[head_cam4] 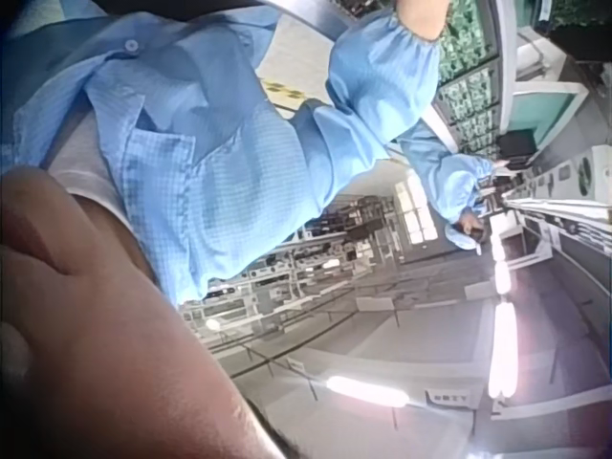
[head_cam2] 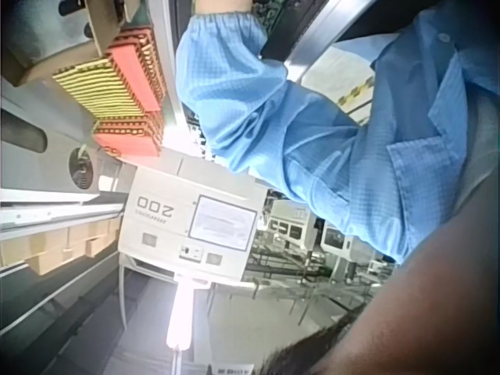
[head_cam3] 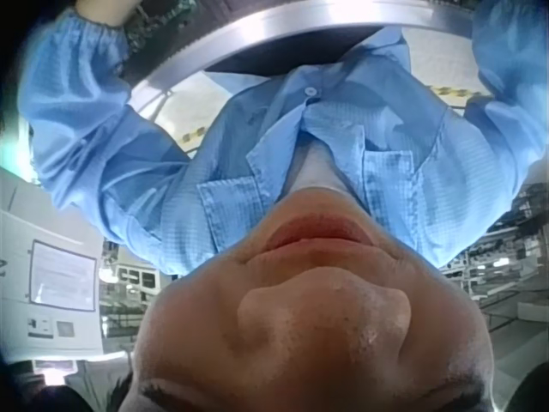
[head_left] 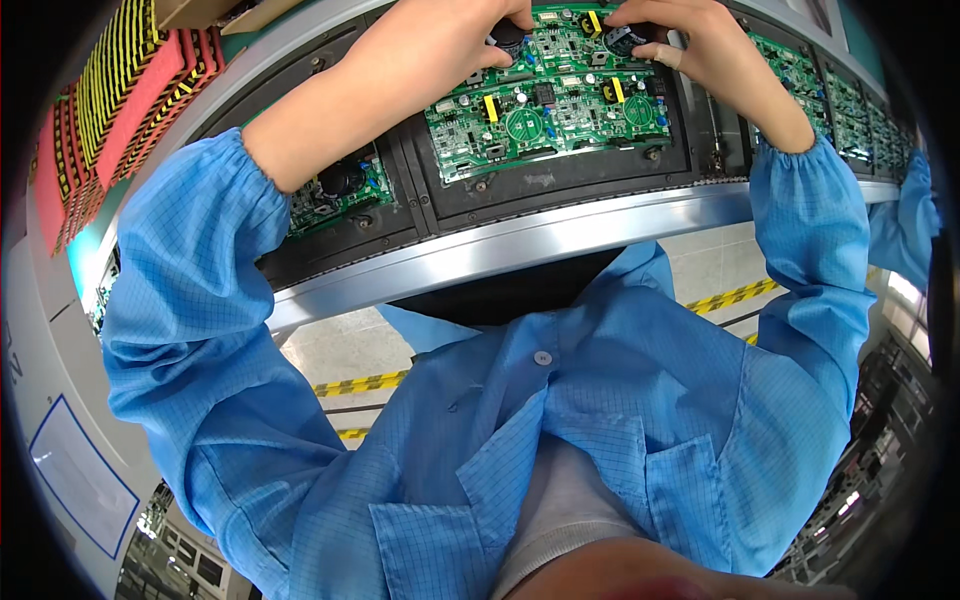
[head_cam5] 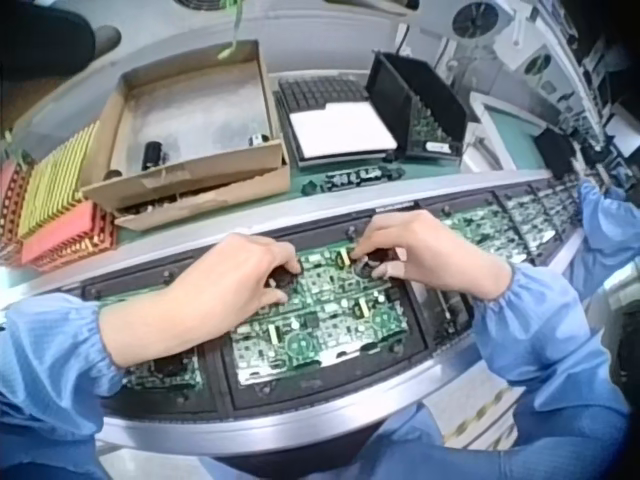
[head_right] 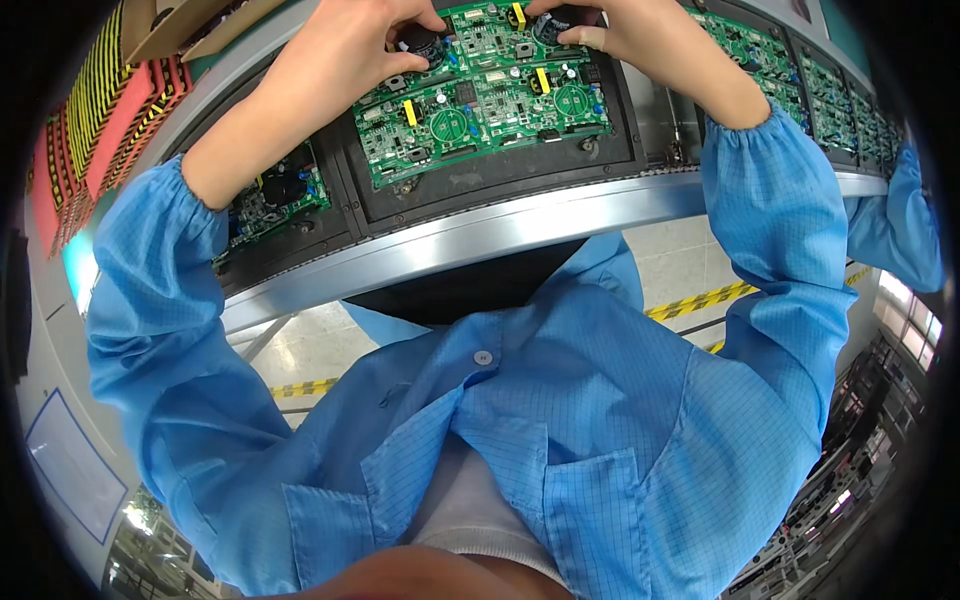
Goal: Manually inserting electronic components into circuit boards at a workstation.
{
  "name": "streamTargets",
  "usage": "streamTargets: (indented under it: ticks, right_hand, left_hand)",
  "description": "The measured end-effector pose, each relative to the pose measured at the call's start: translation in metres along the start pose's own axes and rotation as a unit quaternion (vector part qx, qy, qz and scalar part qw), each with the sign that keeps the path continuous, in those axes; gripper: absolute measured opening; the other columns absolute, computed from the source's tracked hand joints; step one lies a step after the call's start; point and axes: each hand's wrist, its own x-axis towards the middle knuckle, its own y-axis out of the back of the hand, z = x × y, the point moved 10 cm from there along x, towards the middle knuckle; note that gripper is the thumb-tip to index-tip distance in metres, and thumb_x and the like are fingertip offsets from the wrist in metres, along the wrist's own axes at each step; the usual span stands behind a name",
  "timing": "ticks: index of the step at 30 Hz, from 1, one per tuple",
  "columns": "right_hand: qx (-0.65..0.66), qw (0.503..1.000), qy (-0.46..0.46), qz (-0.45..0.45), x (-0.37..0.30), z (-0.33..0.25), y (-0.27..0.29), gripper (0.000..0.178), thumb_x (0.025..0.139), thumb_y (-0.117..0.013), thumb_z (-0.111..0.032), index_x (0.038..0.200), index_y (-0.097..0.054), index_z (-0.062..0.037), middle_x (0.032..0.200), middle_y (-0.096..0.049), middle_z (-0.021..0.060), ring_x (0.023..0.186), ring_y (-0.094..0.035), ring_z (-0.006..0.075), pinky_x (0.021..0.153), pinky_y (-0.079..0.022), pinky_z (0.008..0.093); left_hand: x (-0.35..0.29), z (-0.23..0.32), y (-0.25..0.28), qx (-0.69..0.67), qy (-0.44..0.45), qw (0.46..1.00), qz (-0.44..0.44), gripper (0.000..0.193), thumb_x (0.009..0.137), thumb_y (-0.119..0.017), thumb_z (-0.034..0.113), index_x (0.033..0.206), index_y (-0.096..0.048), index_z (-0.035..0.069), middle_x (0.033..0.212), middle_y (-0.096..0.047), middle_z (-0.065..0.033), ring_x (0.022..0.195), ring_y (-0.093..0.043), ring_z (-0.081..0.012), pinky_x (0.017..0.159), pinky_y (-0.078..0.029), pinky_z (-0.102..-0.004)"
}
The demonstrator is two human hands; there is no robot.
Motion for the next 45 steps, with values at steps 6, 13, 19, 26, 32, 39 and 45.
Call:
streamTargets:
  ticks: [6, 13, 19, 26, 32, 39, 45]
  right_hand:
    - [-0.286, 0.881, -0.317, -0.204, 0.020, 0.001, -0.022, 0.035, 0.075, -0.082, -0.002, 0.108, -0.072, 0.0004, 0.105, -0.071, 0.0145, 0.097, -0.070, 0.0351, 0.085, -0.057, 0.0399]
    - [0.001, 1.000, -0.006, 0.003, 0.018, -0.021, -0.006, 0.036, 0.075, -0.083, -0.003, 0.109, -0.072, -0.0009, 0.105, -0.072, 0.0134, 0.097, -0.070, 0.0347, 0.084, -0.057, 0.0398]
    - [-0.258, 0.899, -0.297, -0.195, 0.018, 0.000, -0.020, 0.035, 0.075, -0.083, -0.003, 0.108, -0.073, -0.0014, 0.106, -0.072, 0.0128, 0.097, -0.070, 0.0337, 0.084, -0.057, 0.0395]
    - [-0.166, 0.970, -0.141, -0.108, 0.027, -0.016, -0.030, 0.032, 0.076, -0.082, -0.002, 0.107, -0.072, 0.0002, 0.103, -0.071, 0.0133, 0.092, -0.069, 0.0343, 0.082, -0.057, 0.0392]
    - [-0.047, 0.998, 0.019, -0.022, 0.017, -0.022, -0.009, 0.034, 0.074, -0.080, 0.002, 0.107, -0.071, 0.0019, 0.103, -0.070, 0.0133, 0.092, -0.069, 0.0337, 0.083, -0.057, 0.0388]
    - [-0.215, 0.920, -0.245, -0.217, -0.007, 0.024, -0.006, 0.039, 0.075, -0.080, -0.001, 0.113, -0.070, -0.0001, 0.112, -0.069, 0.0139, 0.101, -0.067, 0.0337, 0.086, -0.054, 0.0405]
    - [-0.186, 0.904, -0.350, -0.156, -0.018, 0.029, -0.010, 0.040, 0.069, -0.083, 0.004, 0.107, -0.071, 0.0015, 0.105, -0.071, 0.0144, 0.096, -0.068, 0.0341, 0.079, -0.056, 0.0401]
  left_hand:
    - [-0.004, -0.010, -0.004, 0.005, 0.080, 0.996, -0.035, 0.028, 0.077, -0.081, 0.005, 0.100, -0.068, -0.004, 0.095, -0.072, -0.0227, 0.094, -0.069, -0.0416, 0.083, -0.056, -0.0448]
    - [0.004, 0.001, 0.000, -0.017, 0.003, 0.999, -0.049, 0.031, 0.077, -0.079, 0.002, 0.105, -0.068, -0.002, 0.101, -0.071, -0.0217, 0.100, -0.068, -0.0407, 0.089, -0.053, -0.0446]
    - [0.001, 0.001, -0.004, -0.003, 0.003, 0.997, -0.082, 0.031, 0.077, -0.079, 0.001, 0.106, -0.069, -0.003, 0.102, -0.071, -0.0219, 0.100, -0.068, -0.0404, 0.090, -0.054, -0.0433]
    - [-0.004, -0.004, -0.005, -0.021, 0.022, 0.999, -0.033, 0.030, 0.077, -0.079, 0.001, 0.105, -0.069, -0.002, 0.101, -0.072, -0.0207, 0.100, -0.068, -0.0397, 0.090, -0.055, -0.0413]
    - [0.005, -0.004, -0.010, -0.015, -0.002, 0.997, -0.079, 0.029, 0.077, -0.079, 0.003, 0.104, -0.069, 0.000, 0.104, -0.072, -0.0183, 0.100, -0.068, -0.0385, 0.092, -0.054, -0.0418]
    - [0.003, 0.017, 0.070, 0.086, -0.147, 0.985, -0.001, 0.023, 0.084, -0.073, 0.006, 0.107, -0.075, 0.004, 0.101, -0.074, -0.0127, 0.097, -0.068, -0.0318, 0.087, -0.055, -0.0411]
    - [-0.003, -0.060, 0.187, 0.203, -0.080, 0.967, 0.133, 0.019, 0.082, -0.071, 0.001, 0.101, -0.076, 0.004, 0.092, -0.073, -0.0169, 0.087, -0.068, -0.0333, 0.078, -0.054, -0.0392]
